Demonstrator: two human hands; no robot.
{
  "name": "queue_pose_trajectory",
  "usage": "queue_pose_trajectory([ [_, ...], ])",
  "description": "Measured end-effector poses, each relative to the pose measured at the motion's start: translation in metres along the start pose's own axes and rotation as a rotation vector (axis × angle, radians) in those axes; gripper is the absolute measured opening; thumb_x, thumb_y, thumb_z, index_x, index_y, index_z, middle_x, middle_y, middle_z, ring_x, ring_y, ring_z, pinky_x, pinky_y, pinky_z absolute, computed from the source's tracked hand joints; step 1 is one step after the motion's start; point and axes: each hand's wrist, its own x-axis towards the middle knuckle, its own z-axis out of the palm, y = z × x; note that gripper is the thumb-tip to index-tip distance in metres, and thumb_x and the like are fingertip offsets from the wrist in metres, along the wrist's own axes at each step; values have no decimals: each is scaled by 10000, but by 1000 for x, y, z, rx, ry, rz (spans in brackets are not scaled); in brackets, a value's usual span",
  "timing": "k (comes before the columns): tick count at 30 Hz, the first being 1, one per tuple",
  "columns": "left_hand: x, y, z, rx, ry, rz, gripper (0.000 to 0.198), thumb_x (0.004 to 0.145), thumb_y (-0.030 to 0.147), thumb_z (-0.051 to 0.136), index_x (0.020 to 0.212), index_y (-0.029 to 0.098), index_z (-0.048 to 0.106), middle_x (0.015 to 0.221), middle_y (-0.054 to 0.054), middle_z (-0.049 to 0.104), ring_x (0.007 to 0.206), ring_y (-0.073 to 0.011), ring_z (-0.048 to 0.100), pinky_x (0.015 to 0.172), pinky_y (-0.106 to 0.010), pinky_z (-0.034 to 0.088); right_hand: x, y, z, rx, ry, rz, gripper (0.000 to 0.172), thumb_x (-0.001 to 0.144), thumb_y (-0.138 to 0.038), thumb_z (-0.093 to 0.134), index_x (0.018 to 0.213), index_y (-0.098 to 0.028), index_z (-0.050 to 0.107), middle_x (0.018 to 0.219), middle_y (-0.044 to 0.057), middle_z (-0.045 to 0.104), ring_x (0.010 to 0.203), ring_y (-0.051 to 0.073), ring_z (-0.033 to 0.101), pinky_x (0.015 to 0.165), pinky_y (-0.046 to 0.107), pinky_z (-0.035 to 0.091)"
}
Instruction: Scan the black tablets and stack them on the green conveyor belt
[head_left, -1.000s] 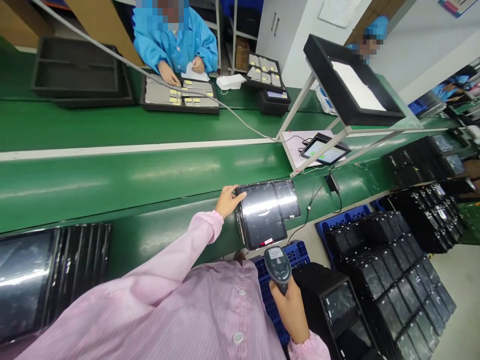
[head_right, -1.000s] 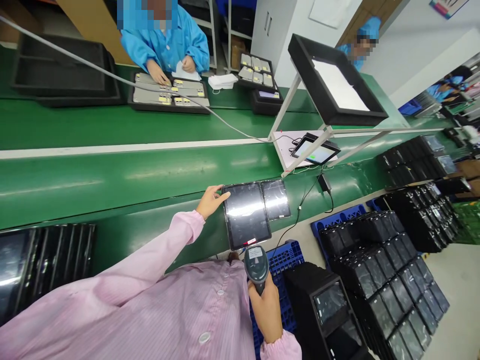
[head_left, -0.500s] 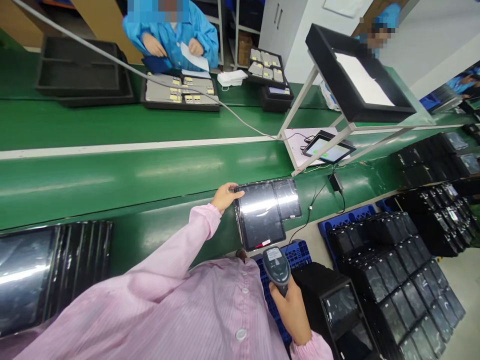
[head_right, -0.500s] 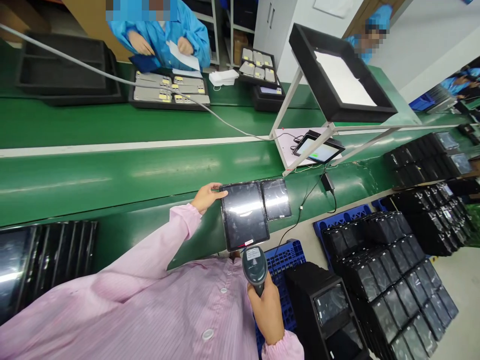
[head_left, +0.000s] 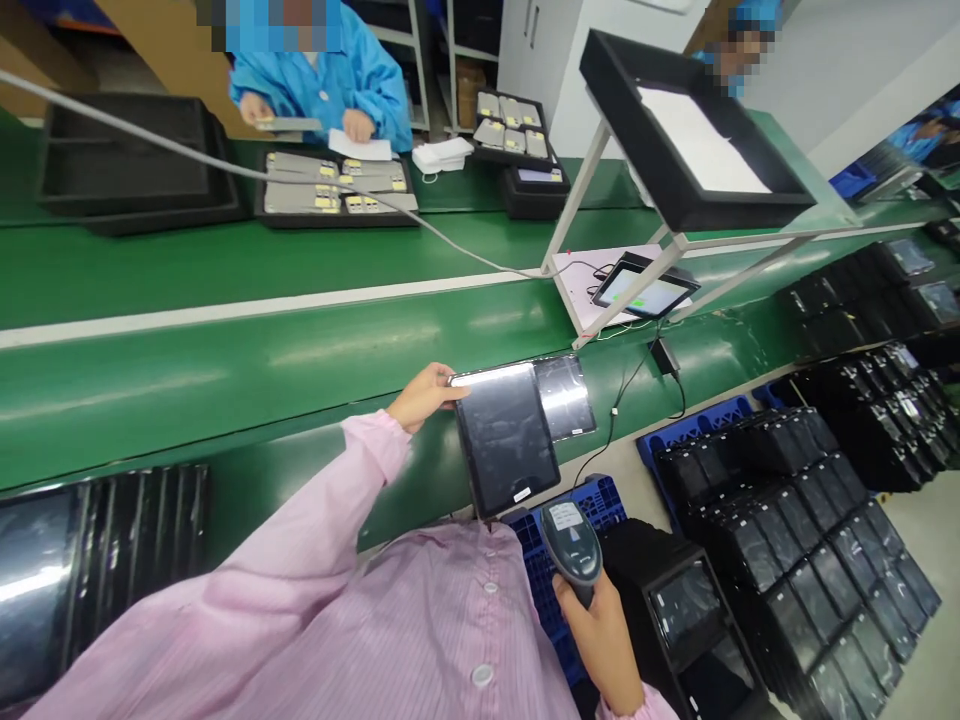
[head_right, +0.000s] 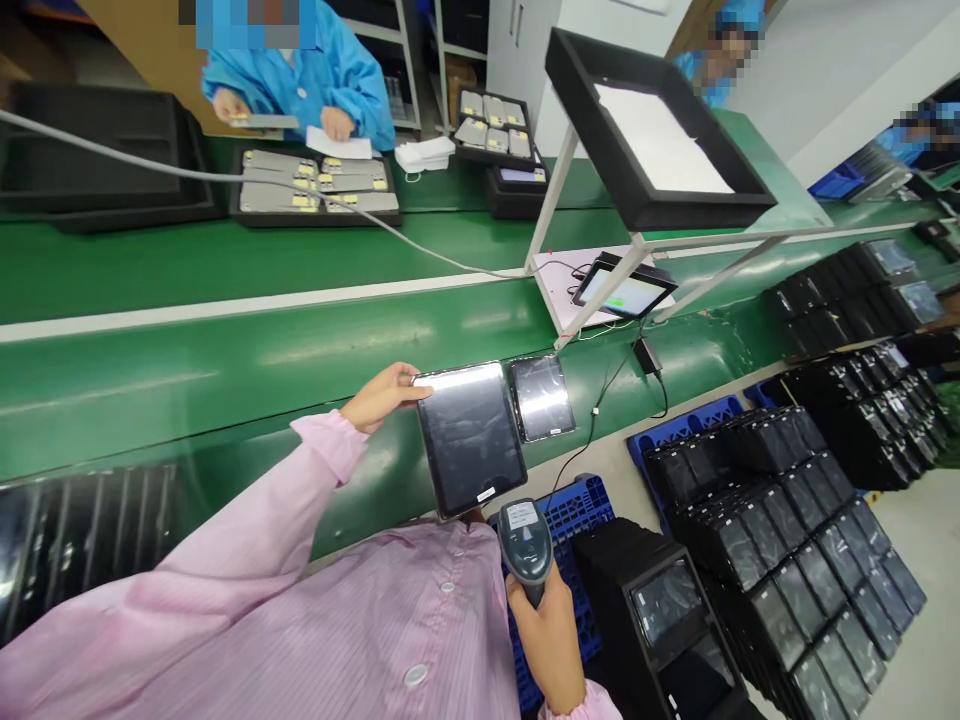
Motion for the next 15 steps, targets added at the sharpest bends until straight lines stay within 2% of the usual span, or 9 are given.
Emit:
queue_pose_trajectory([
  [3, -1, 23, 2, -4, -98, -64, 658, 501, 339, 971, 978, 213, 536, 807, 14, 710, 707, -169, 693, 672, -306, 584, 1, 9, -13, 42, 60, 55, 410, 885, -492, 641, 1069, -134, 720, 775, 79, 741, 819, 270, 705, 803, 350, 552],
  [6, 19, 44, 19, 3, -135, -77, 672, 528, 283, 967, 1094, 183, 618, 826, -9, 726, 684, -157, 708, 640, -276, 603, 3, 24, -26, 88, 118, 97, 422, 858, -535, 655, 1000, -146, 735, 660, 53, 693, 719, 260, 680, 741, 349, 548],
  [8, 43, 55, 42, 7, -178, -71, 699, 556, 241, 954, 1183, 170, 654, 887, -36, 745, 720, -162, 724, 648, -271, 619, 6, 36, -34, 120, 180, 114, 444, 831, -575, 666, 949, -154, 743, 614, 46, 668, 682, 260, 667, 710, 348, 545],
  [11, 88, 63, 90, 27, -309, -88, 668, 585, 199, 936, 1207, 151, 696, 1002, -81, 767, 798, -178, 740, 693, -279, 641, 11, 52, -48, 160, 230, 149, 462, 796, -606, 685, 904, -162, 754, 604, 52, 668, 668, 265, 667, 677, 343, 544],
  [15, 148, 53, 146, 71, -502, -159, 581, 604, 188, 931, 1149, 139, 737, 1048, -108, 775, 849, -205, 753, 747, -303, 653, 18, 66, -62, 198, 233, 200, 439, 786, -588, 700, 914, -173, 764, 609, 54, 682, 685, 274, 686, 660, 333, 547],
])
